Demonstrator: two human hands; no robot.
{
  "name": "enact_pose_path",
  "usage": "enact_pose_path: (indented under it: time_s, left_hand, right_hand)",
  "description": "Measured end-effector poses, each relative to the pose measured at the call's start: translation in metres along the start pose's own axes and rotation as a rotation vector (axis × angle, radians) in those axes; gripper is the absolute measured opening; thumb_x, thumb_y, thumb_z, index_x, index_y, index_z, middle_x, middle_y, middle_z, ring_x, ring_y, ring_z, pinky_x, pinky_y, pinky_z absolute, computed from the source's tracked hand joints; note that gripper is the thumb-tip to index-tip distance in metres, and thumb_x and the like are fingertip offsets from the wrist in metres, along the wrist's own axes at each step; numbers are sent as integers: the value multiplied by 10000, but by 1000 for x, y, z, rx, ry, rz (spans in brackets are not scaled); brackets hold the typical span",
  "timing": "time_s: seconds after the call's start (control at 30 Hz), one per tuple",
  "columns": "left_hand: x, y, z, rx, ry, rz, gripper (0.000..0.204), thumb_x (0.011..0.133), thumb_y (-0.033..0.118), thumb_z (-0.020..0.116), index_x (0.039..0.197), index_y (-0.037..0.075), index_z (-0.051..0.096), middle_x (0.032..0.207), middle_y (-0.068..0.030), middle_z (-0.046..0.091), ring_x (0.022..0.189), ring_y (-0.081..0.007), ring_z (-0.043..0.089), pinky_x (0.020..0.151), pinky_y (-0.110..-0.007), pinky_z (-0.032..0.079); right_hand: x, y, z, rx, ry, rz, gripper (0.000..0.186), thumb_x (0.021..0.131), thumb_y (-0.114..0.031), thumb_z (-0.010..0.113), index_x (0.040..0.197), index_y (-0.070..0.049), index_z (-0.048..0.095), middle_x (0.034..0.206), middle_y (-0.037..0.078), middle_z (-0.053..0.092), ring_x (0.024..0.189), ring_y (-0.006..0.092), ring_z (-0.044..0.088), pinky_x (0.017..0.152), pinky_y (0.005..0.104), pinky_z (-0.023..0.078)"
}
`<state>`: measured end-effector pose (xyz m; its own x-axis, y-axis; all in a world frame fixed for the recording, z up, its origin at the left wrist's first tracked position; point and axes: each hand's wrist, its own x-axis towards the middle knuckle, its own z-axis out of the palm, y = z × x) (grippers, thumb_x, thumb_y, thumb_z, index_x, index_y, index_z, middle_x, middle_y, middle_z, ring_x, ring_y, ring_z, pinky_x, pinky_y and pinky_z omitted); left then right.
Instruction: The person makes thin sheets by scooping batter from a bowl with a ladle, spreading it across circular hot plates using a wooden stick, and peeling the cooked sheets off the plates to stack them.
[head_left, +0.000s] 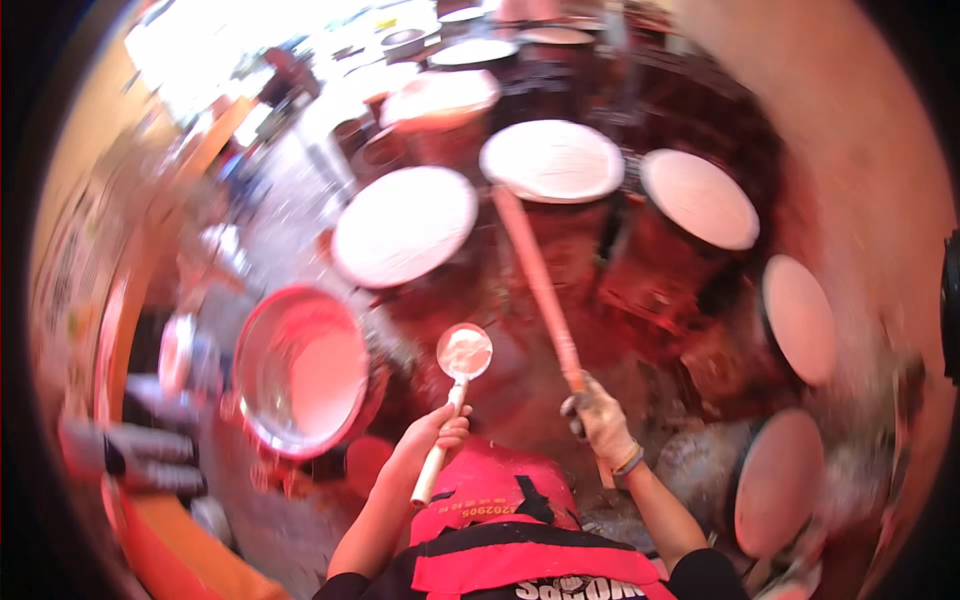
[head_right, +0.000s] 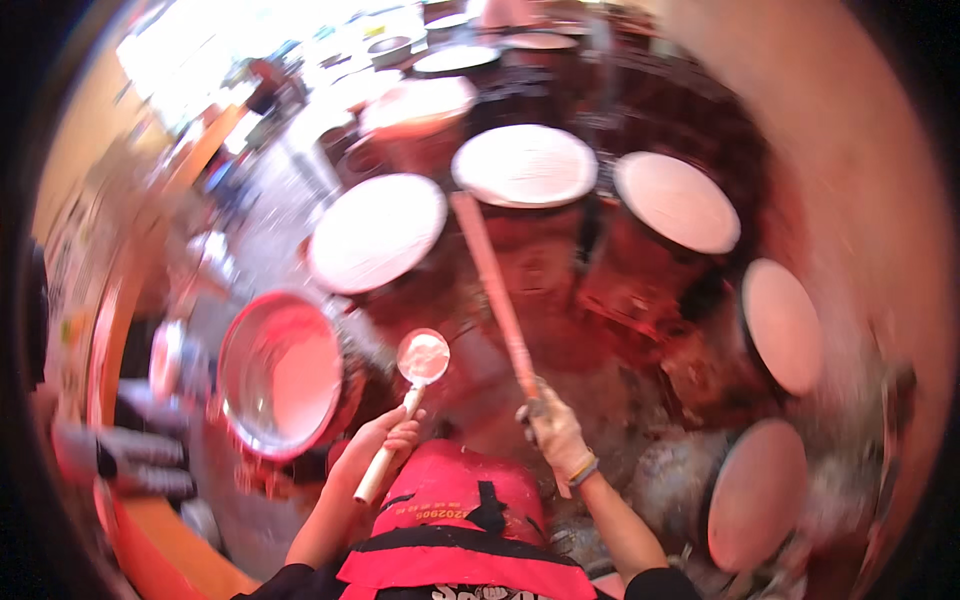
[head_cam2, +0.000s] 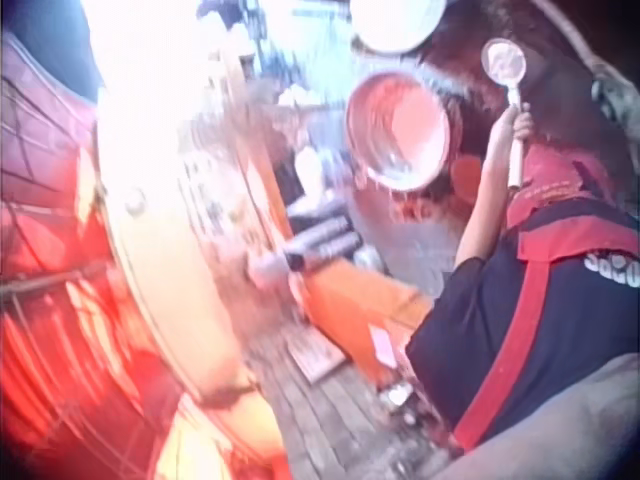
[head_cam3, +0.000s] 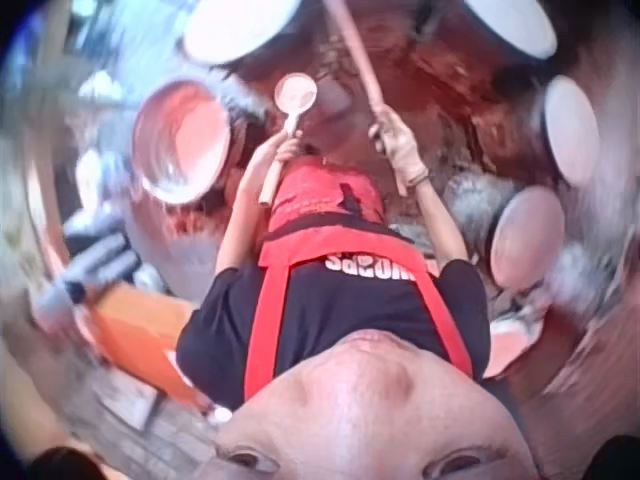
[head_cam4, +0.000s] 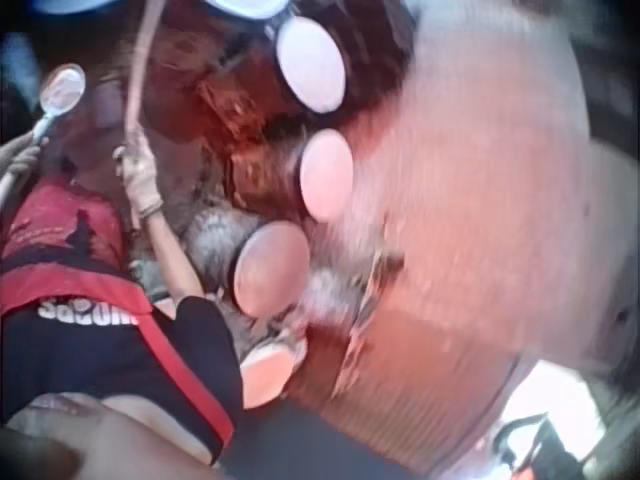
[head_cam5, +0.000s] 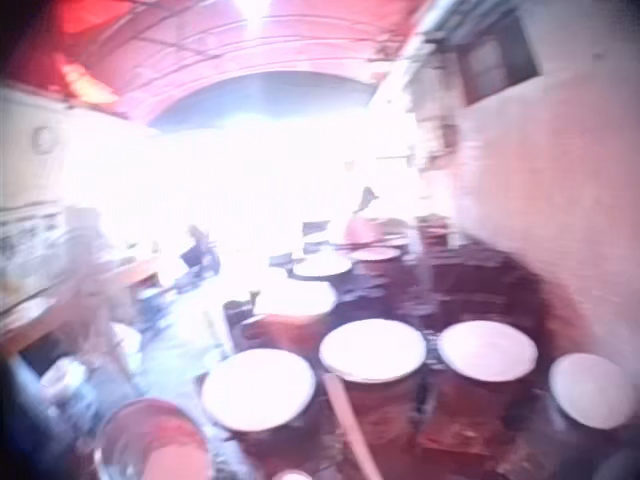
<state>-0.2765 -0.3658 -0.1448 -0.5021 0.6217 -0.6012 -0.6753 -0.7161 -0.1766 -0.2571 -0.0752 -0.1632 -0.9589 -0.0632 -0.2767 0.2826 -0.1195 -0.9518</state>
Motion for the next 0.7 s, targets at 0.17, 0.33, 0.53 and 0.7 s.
enact_pose_path:
  time_s: [0.17, 0.33, 0.53, 0.7]
  left_hand:
    - [-72, 64, -75, 338, 458, 697, 101, 928, 117, 461, 960, 22, 449, 766, -56, 488, 537, -103, 457, 437, -193, 419]
    - [-100, 186, -188, 130, 591, 845, 77, 907, 72, 450, 896, 33, 384, 686, -34, 424, 458, -67, 362, 355, -189, 291]
    - [-90, 262, -250, 337, 829, 724, 144, 865, 48, 432, 980, -38, 420, 644, -61, 449, 415, -127, 425, 343, -274, 351]
    - [-52, 361, -287, 1426, 1202, 917, 221, 880, 104, 452, 1026, -60, 421, 665, -156, 549, 575, -263, 617, 440, -376, 471]
  right_hand:
    - [65, -36, 158, -222, -601, 444, 529, 945, -288, 477, 1420, -139, 298, 719, -5, 552, 489, 46, 450, 425, 204, 365]
    - [181, 0, 293, -352, -754, 707, 355, 939, -272, 439, 1275, -162, 413, 670, 19, 568, 466, 68, 502, 387, 192, 360]
    - [253, 41, 412, -674, -639, 740, 434, 915, -163, 383, 1348, -183, 359, 609, 7, 524, 407, 75, 446, 346, 223, 344]
    - [246, -37, 415, -712, -768, 1083, 405, 913, -163, 384, 1316, -200, 361, 618, 20, 480, 390, 79, 399, 317, 237, 297]
